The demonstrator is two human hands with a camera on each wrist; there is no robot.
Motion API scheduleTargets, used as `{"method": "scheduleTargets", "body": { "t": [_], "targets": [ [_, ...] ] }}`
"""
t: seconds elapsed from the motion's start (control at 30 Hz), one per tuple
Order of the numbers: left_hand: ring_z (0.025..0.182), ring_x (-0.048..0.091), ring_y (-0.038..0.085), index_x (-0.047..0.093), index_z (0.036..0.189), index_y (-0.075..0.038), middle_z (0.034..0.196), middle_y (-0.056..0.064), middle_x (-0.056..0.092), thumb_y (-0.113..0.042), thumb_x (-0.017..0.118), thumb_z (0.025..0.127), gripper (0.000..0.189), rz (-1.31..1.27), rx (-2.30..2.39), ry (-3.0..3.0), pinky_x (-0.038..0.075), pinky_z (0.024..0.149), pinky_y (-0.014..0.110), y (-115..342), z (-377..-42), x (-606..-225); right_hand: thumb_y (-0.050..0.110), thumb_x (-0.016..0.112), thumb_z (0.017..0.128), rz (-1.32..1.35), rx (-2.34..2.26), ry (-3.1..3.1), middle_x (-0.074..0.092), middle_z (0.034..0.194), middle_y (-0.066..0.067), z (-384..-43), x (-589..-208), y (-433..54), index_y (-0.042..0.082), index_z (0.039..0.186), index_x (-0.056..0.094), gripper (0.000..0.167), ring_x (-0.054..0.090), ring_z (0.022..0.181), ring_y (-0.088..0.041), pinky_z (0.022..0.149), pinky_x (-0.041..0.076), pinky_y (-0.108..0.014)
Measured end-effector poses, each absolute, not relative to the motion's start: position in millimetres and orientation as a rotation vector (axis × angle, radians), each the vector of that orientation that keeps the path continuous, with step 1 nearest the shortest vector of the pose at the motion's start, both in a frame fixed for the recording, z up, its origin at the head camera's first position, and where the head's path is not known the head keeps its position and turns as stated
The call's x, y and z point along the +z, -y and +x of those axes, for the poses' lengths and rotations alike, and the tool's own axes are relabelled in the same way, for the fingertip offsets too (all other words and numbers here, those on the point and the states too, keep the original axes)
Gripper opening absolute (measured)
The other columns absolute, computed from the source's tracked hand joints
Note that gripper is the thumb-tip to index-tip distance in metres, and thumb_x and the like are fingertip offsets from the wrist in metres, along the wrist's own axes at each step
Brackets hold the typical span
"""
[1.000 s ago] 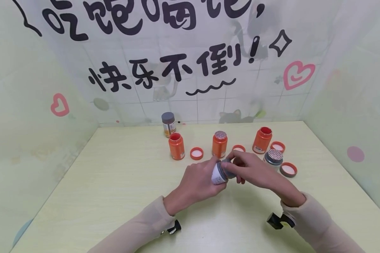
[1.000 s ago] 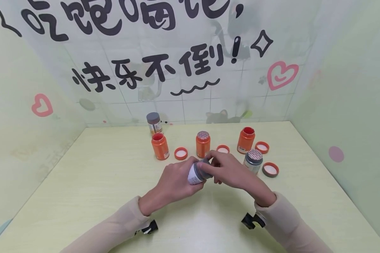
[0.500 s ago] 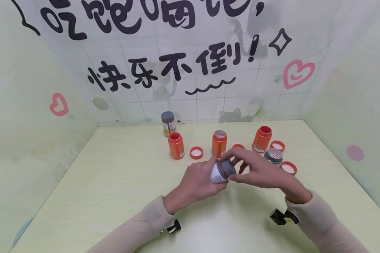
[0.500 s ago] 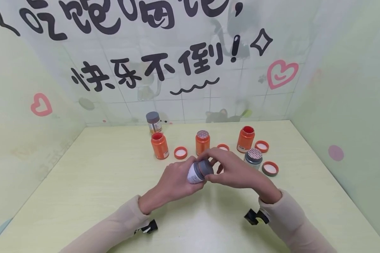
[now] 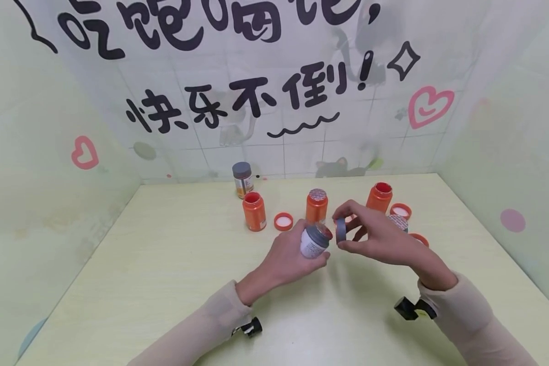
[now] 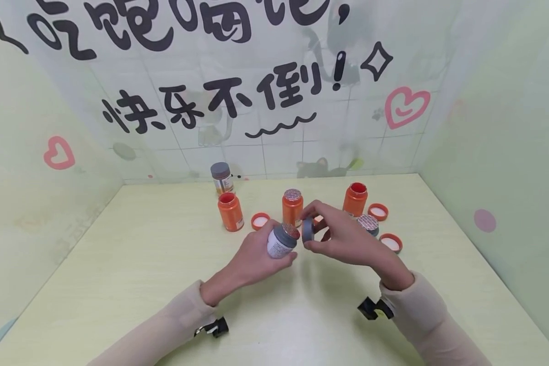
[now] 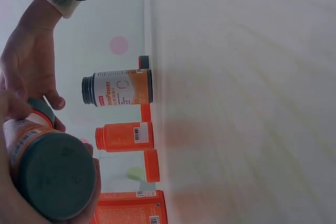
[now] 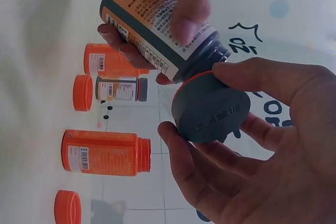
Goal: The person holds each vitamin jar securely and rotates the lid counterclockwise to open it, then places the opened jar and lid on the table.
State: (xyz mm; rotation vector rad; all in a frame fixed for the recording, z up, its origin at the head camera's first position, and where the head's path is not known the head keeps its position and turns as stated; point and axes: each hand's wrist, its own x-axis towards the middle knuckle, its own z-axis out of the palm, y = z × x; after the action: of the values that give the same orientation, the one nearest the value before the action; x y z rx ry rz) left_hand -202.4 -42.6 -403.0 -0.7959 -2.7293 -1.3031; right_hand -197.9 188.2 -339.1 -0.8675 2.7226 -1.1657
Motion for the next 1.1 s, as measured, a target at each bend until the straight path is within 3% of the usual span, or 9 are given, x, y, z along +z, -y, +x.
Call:
{"method": "scheduleTargets", "body": {
  "t": [0.17, 0.4, 0.67, 0.97, 1.1],
  "targets": [
    [0.096, 0.062, 0.016, 0.042, 0.134, -0.013, 0.117, 0.002, 0.063, -0.029, 0.063, 0.087, 0.054, -0.839, -1.48, 2.731, 0.054, 0.077, 0.028, 42, -207, -402, 0.012, 0.078, 0.084, -0.828, -1.169, -2.794, 0.066, 0.108, 0.0, -201, -340, -193, 0.015, 0.118, 0.053, 0.042, 0.069, 0.102, -0.019, 0.078, 0.059, -0.029],
    [0.119, 0.058, 0.013, 0.035, 0.141, -0.019, 0.134, -0.003, 0.057, -0.04, 0.069, 0.089, 0.065, -0.882, -1.588, 2.758, 0.052, 0.099, 0.038, 38, -219, -406, 0.009, 0.078, 0.081, -0.793, -1.075, -2.954, 0.066, 0.103, 0.0, -203, -340, -198, 0.011, 0.114, 0.054, 0.041, 0.064, 0.098, -0.018, 0.082, 0.057, -0.039],
    [0.119, 0.055, 0.015, 0.042, 0.144, -0.022, 0.131, -0.003, 0.051, -0.037, 0.075, 0.088, 0.067, -0.832, -1.5, 2.782, 0.053, 0.096, 0.031, 39, -229, -416, 0.01, 0.08, 0.078, -0.667, -0.967, -3.011, 0.064, 0.104, -0.006, -209, -344, -198, 0.007, 0.12, 0.052, 0.05, 0.065, 0.091, -0.019, 0.079, 0.059, -0.036],
    [0.122, 0.056, 0.015, 0.045, 0.142, -0.022, 0.13, -0.003, 0.054, -0.027, 0.078, 0.086, 0.066, -0.796, -1.513, 2.813, 0.053, 0.099, 0.036, 37, -232, -419, 0.014, 0.079, 0.075, -0.602, -0.731, -3.109, 0.057, 0.114, -0.013, -208, -355, -190, 0.014, 0.124, 0.066, 0.051, 0.061, 0.085, -0.022, 0.069, 0.055, -0.035],
    [0.123, 0.055, 0.018, 0.039, 0.147, -0.019, 0.134, -0.002, 0.052, -0.033, 0.081, 0.083, 0.078, -0.755, -1.451, 2.866, 0.052, 0.1, 0.039, 38, -231, -416, 0.014, 0.079, 0.075, -0.569, -0.706, -3.097, 0.056, 0.114, -0.015, -209, -361, -188, 0.011, 0.12, 0.069, 0.046, 0.06, 0.088, -0.027, 0.069, 0.056, -0.037]
  ]
}}
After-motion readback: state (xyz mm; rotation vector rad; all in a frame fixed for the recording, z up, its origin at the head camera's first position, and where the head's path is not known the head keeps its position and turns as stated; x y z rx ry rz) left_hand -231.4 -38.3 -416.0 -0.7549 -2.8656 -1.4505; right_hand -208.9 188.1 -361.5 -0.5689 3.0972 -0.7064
